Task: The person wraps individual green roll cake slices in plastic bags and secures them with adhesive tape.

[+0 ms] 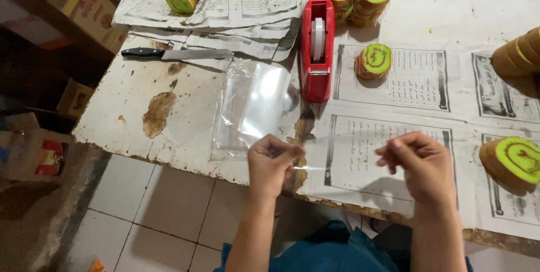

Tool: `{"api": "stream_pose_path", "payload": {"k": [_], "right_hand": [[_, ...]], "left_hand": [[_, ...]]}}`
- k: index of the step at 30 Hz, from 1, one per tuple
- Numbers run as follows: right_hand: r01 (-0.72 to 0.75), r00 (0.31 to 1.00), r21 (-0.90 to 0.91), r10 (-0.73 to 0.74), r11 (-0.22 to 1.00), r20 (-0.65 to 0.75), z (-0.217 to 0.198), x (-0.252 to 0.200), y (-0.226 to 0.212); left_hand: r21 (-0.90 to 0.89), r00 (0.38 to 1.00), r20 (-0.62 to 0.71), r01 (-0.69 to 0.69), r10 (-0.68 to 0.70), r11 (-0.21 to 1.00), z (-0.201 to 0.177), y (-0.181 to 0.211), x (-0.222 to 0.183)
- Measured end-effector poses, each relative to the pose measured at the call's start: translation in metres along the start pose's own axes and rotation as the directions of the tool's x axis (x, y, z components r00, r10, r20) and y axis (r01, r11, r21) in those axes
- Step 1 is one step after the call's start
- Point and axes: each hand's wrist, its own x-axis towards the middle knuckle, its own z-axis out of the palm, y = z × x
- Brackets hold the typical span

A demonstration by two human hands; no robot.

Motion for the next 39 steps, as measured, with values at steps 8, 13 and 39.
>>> {"api": "stream_pose_path", "payload": {"k": [8,13,39], "right_hand": [[0.045,0.989,0.112,-0.028,0.993,-0.144,-0.063,0.006,0.007],[0.007,0.984,0.02,-0.004,1.0,-0.181,-0.067,-0.001,0.008],[-0.08,0.94,-0.215,0.002,0.973,-0.34,-0.108,-0.052,-0.027]], "left_hand": [[0.396,0.91,-0.413,0.155,0.025,0.905,-0.02,0.044,0.026],[0.87,0.84,-0.282,0.02,0.463,0.493,-0.063,0.013,0.066],[-0.038,0.501,0.722,0.716,-0.477,0.697,0.151,-0.064,0.024]]}}
